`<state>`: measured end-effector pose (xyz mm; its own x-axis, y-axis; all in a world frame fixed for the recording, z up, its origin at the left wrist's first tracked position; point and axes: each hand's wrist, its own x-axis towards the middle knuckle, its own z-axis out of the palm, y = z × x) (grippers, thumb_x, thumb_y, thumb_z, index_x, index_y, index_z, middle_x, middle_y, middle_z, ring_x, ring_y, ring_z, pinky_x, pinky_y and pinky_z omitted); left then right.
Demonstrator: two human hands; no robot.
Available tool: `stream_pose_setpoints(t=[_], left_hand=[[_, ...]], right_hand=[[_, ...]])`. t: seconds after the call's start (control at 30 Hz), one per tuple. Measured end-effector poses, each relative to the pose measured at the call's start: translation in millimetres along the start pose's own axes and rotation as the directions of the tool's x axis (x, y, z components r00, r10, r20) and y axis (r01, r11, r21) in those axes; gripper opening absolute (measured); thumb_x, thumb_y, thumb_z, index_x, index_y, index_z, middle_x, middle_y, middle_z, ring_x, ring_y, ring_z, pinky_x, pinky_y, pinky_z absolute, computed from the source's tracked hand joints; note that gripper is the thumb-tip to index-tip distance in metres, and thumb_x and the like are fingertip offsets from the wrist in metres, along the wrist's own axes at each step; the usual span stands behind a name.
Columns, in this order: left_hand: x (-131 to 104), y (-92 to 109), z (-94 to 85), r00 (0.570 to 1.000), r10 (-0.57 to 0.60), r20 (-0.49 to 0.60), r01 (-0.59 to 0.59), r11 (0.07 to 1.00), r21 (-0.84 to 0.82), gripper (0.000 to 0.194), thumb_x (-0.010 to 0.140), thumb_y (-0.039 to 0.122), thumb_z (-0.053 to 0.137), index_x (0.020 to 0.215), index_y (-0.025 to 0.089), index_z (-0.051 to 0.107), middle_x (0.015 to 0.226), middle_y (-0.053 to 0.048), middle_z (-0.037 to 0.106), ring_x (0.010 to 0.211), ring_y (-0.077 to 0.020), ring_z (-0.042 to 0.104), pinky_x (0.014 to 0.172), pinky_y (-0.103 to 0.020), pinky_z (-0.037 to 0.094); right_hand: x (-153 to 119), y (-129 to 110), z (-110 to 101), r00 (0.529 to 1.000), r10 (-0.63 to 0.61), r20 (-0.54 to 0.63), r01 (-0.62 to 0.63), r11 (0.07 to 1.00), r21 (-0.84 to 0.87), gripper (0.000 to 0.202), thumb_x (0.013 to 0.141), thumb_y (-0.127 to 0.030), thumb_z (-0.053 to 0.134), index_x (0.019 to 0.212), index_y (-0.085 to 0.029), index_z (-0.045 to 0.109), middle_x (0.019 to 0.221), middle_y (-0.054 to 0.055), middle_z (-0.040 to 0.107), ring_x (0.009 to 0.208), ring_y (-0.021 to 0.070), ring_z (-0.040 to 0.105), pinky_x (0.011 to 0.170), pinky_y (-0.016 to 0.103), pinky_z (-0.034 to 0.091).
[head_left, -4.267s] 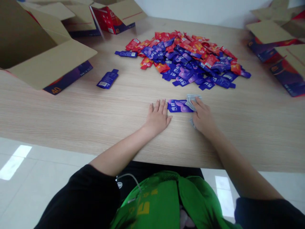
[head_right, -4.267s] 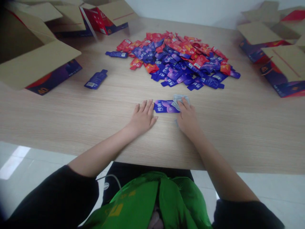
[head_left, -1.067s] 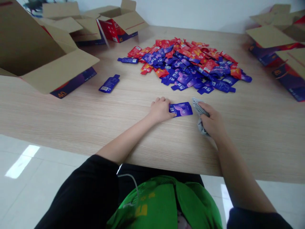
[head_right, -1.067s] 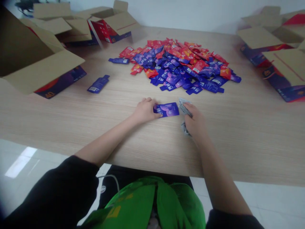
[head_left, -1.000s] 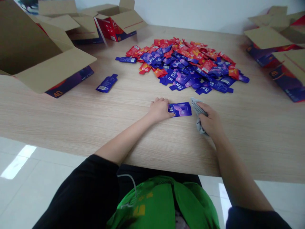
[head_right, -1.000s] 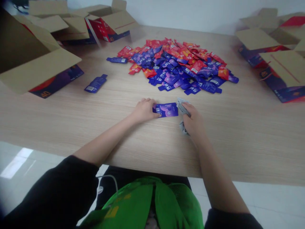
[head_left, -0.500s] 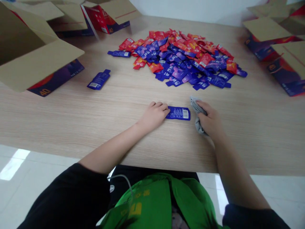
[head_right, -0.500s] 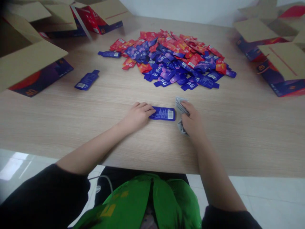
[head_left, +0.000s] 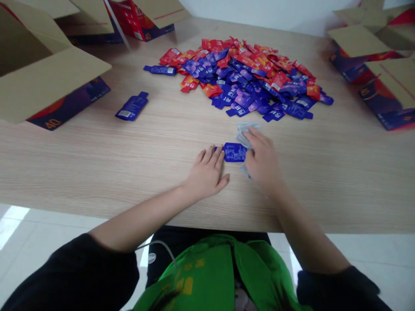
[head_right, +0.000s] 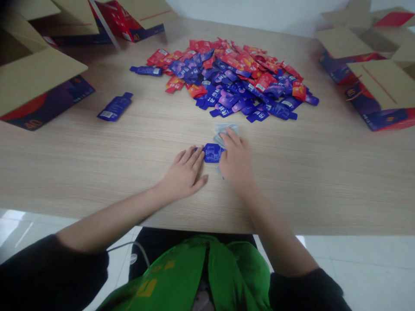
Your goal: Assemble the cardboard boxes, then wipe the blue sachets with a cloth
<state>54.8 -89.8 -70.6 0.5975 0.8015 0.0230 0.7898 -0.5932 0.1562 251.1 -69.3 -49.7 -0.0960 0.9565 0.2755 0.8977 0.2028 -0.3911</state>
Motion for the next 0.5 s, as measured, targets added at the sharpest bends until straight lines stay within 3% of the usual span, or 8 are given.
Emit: stream_pose_setpoints(t=[0.1, 0.2, 0.37, 0.5], left_hand=[[1, 3, -0.4, 0.999, -0.037, 0.027, 0.037, 0.999, -0.006, 0.078, 0.098, 0.05, 0.044, 0.156, -0.002, 0.036, 0.165, -0.022, 0.03, 0.154, -0.0383, 0.026, 0.124, -0.051, 0.024], [1, 5, -2.9, 0.997, -0.058, 0.054, 0.058, 0.998, 0.004, 0.079, 0.099, 0.05, 0.044, 0.157, -0.003, 0.033, 0.166, -0.022, 0.029, 0.155, -0.0354, 0.024, 0.126, -0.049, 0.021], [3, 7, -5.7, 0.989, -0.099, 0.107, 0.096, 0.995, 0.032, 0.075, 0.103, 0.05, 0.038, 0.159, 0.0, 0.029, 0.168, -0.019, 0.024, 0.157, -0.0331, 0.022, 0.126, -0.049, 0.021], [4, 6, -7.2, 0.987, -0.101, 0.128, 0.099, 0.995, 0.019, 0.076, 0.103, 0.052, 0.038, 0.161, 0.003, 0.027, 0.169, -0.018, 0.023, 0.157, -0.0324, 0.02, 0.127, -0.048, 0.02]], right_hand=[[-1, -24, 20, 0.989, -0.071, 0.132, 0.095, 0.978, -0.185, 0.051, 0.096, -0.016, 0.04, 0.144, -0.016, 0.058, 0.161, 0.007, 0.045, 0.133, 0.0374, 0.048, 0.105, 0.055, 0.044], [-4, -26, 27, 0.975, -0.131, 0.177, 0.17, 0.96, -0.224, 0.051, 0.098, -0.023, 0.042, 0.148, -0.016, 0.054, 0.163, 0.005, 0.041, 0.134, 0.0395, 0.044, 0.104, 0.056, 0.043], [-10, 1, 18, 0.99, -0.05, 0.132, 0.076, 0.976, -0.204, 0.055, 0.095, -0.019, 0.043, 0.149, -0.014, 0.052, 0.162, 0.008, 0.042, 0.14, 0.0404, 0.039, 0.111, 0.058, 0.039], [-20, 27, 13, 0.994, -0.041, 0.1, 0.055, 0.988, -0.144, 0.058, 0.095, -0.017, 0.038, 0.152, -0.011, 0.046, 0.162, 0.016, 0.041, 0.146, 0.0359, 0.039, 0.118, 0.059, 0.033]])
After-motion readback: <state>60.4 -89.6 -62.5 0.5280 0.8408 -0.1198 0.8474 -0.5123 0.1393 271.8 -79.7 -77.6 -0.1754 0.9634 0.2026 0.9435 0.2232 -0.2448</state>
